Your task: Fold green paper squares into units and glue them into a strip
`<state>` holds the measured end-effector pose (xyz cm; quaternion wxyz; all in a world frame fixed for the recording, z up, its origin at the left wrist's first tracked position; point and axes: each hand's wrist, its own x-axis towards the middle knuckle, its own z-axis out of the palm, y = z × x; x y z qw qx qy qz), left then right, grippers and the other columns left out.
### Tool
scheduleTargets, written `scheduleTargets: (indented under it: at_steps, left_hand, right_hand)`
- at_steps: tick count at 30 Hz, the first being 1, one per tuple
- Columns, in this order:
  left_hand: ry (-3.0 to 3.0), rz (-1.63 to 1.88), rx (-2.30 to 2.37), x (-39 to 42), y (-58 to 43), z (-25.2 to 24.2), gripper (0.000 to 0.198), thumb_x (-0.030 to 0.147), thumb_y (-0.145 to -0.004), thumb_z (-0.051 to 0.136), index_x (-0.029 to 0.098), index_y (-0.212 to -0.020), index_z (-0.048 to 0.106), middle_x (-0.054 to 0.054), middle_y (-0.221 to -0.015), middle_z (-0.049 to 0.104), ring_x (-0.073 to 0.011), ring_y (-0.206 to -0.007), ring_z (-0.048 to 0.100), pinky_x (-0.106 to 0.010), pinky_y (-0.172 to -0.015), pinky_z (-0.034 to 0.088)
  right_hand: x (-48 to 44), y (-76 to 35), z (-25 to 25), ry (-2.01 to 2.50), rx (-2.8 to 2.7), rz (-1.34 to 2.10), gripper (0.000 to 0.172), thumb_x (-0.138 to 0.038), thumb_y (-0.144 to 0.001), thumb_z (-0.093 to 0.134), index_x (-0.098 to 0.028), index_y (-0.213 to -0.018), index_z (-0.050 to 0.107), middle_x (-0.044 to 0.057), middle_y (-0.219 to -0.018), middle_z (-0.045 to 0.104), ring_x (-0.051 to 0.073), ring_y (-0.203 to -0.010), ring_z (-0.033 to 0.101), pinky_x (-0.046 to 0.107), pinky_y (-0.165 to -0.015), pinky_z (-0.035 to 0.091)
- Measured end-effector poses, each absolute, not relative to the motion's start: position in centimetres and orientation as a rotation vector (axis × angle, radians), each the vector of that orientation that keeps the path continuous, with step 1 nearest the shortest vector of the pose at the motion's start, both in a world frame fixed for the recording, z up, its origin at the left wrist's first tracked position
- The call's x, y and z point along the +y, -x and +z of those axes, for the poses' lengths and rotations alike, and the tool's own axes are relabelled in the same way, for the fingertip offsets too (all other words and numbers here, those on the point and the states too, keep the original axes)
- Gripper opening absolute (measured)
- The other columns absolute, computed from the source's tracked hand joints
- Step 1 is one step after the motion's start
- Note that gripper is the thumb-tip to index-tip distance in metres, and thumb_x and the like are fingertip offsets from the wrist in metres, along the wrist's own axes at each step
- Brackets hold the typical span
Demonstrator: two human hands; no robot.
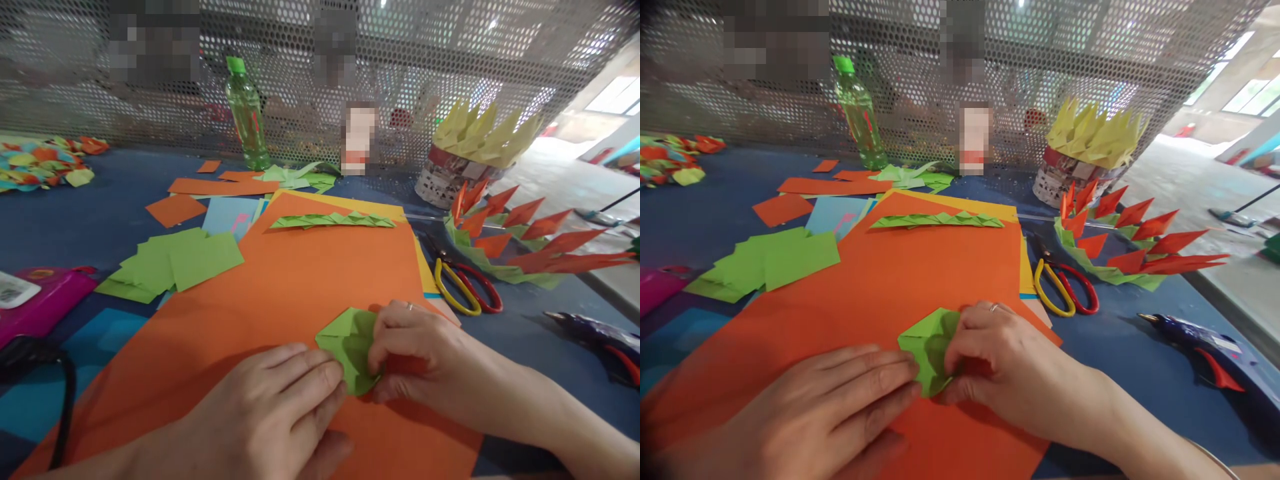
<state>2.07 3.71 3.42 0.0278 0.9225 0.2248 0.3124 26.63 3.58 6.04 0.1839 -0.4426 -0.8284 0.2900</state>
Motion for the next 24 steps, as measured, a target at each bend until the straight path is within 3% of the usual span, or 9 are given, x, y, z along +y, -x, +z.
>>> scheduleTargets:
  at_steps: [7,24]
  left_hand:
    - [-2.823,0.983,0.696,3.9,-2.3,3.2,0.039,0.025,-0.108,0.039,0.018,-0.094,0.074,-0.001,-0.086,0.075,-0.0164,-0.086,0.070,-0.028,-0.079,0.053]
    - [-2.816,0.958,0.705,3.7,-2.4,2.8,0.040,0.025,-0.108,0.039,0.018,-0.090,0.075,0.000,-0.087,0.076,-0.0165,-0.085,0.069,-0.029,-0.081,0.051]
  right_hand:
    - [3.6,-26.3,5.2,1.438,-2.235,0.750,0.016,-0.028,-0.087,0.078,-0.023,-0.077,0.066,-0.005,-0.078,0.061,0.012,-0.078,0.056,0.027,-0.070,0.038]
    - [2.8,-24.7,4.2,1.565,-2.128,0.580,0.024,-0.017,-0.084,0.078,-0.022,-0.074,0.056,-0.003,-0.078,0.058,0.016,-0.076,0.052,0.030,-0.070,0.036]
